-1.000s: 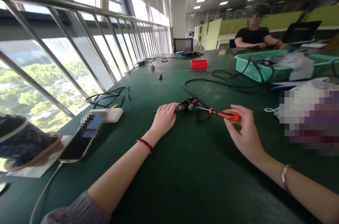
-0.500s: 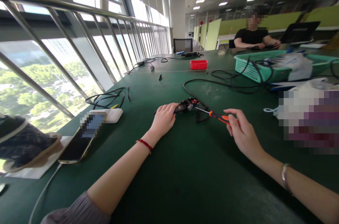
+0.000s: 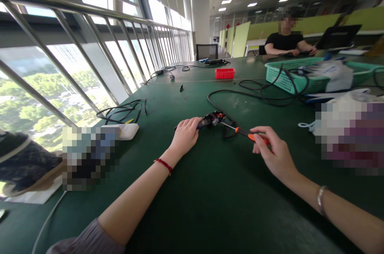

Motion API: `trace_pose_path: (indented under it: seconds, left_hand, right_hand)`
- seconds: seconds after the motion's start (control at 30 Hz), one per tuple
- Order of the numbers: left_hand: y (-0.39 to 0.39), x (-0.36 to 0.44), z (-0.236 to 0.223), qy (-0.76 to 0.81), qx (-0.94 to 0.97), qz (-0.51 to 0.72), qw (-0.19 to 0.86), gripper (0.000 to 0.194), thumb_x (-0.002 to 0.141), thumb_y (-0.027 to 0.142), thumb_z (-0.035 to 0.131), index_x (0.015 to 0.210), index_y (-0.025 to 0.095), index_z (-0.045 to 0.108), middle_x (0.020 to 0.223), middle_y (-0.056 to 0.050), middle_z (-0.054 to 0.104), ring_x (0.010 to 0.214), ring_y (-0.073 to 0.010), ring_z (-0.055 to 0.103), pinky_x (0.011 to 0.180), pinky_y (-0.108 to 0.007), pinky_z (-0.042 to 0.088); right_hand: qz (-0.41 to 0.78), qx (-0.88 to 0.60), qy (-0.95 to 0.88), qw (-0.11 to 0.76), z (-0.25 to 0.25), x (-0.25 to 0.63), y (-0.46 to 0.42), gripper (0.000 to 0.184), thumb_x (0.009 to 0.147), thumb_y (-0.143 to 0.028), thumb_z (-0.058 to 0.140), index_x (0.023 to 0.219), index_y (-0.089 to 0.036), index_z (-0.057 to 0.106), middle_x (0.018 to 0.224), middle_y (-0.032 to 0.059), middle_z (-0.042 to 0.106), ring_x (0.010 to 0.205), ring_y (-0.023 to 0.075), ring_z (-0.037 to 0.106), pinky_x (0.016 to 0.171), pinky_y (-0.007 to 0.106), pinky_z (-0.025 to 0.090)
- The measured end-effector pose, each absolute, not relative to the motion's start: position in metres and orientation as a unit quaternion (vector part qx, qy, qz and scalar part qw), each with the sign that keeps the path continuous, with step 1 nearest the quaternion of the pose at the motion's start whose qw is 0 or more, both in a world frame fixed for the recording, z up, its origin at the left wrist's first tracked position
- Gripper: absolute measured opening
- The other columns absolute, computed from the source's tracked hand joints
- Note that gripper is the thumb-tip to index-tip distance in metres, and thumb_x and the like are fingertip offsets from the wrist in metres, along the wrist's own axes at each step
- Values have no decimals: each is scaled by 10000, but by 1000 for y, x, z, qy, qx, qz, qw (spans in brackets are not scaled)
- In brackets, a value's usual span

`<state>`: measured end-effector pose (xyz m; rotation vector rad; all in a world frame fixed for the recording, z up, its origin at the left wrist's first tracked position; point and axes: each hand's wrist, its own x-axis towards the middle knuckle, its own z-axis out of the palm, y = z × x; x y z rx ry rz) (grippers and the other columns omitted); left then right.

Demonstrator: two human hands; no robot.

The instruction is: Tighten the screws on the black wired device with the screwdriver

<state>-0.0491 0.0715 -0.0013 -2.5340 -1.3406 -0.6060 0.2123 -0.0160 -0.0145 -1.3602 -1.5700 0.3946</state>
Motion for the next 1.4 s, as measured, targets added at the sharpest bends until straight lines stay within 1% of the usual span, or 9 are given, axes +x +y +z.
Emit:
trace_pose_path:
  seconds: [0.1,0.23,0.43,0.57,0.7,0.9,1.07,1.23,1.4]
  left_hand:
    - [72,-49,-1,-453,-861,-206,104,378,874,127,437,1247,181,464,1244,-75,593,1115,-226,555,986,-391,413]
    - [71,-49,0,-456,-860,-204,106,380,874,126,435,1247,187,465,1242,-69,597,1109,-226,557,983,-384,414]
    - [71,-49,-1,-453,-861,-205,108,383,867,122,440,1246,178,468,1241,-75,596,1106,-233,557,974,-392,420]
    - [71,-50,-2,-455,-860,-203,105,393,868,123,432,1255,189,461,1243,-68,595,1110,-235,559,981,-391,416]
    - [72,-50,-2,-451,-861,-209,105,392,867,123,437,1253,187,460,1244,-71,593,1118,-232,553,986,-391,414]
    - [72,-50,-2,-451,-861,-209,106,388,872,124,431,1254,182,461,1243,-77,594,1115,-234,555,980,-395,419]
    - [71,-50,-1,-450,-861,-210,105,389,868,126,437,1252,184,467,1234,-80,598,1116,-234,556,977,-399,425]
    - [72,-50,-2,-453,-861,-210,100,406,861,130,443,1260,199,469,1243,-78,594,1120,-233,554,988,-407,420]
    - [72,-49,-1,-457,-860,-203,99,403,865,131,438,1261,195,468,1238,-80,599,1120,-237,555,985,-408,421]
  right_hand:
    - [198,-570,-644,470,-14,213,-17,308,942,-454,368,1037,-214,537,485,-54,493,466,144,553,515,272,455]
    - [119,-564,-640,508,-15,212,-15,324,893,-420,485,1139,-210,492,812,35,644,701,177,646,649,313,515]
    - [56,-511,-652,557,-15,211,-14,358,849,-372,562,1160,-212,487,1122,112,616,934,216,655,796,367,543]
    - [101,-551,-651,512,-14,212,-16,318,867,-436,531,1095,-215,520,784,31,659,708,187,665,633,311,531]
    - [180,-578,-638,476,-13,213,-16,312,931,-463,393,1060,-211,525,490,-54,518,458,145,563,505,272,473]
    - [104,-555,-635,527,-17,213,-13,359,880,-416,515,1172,-211,479,1084,103,627,843,200,669,754,359,550]
    - [89,-534,-650,533,-18,212,-14,340,884,-380,513,1179,-215,480,1165,117,589,908,213,661,768,369,556]
    - [139,-546,-645,517,-16,213,-13,310,899,-446,476,1096,-211,520,825,43,650,717,182,662,689,338,545]
    - [221,-566,-610,508,-18,216,-9,346,937,-494,365,1052,-206,519,511,-55,488,474,142,541,540,289,493]
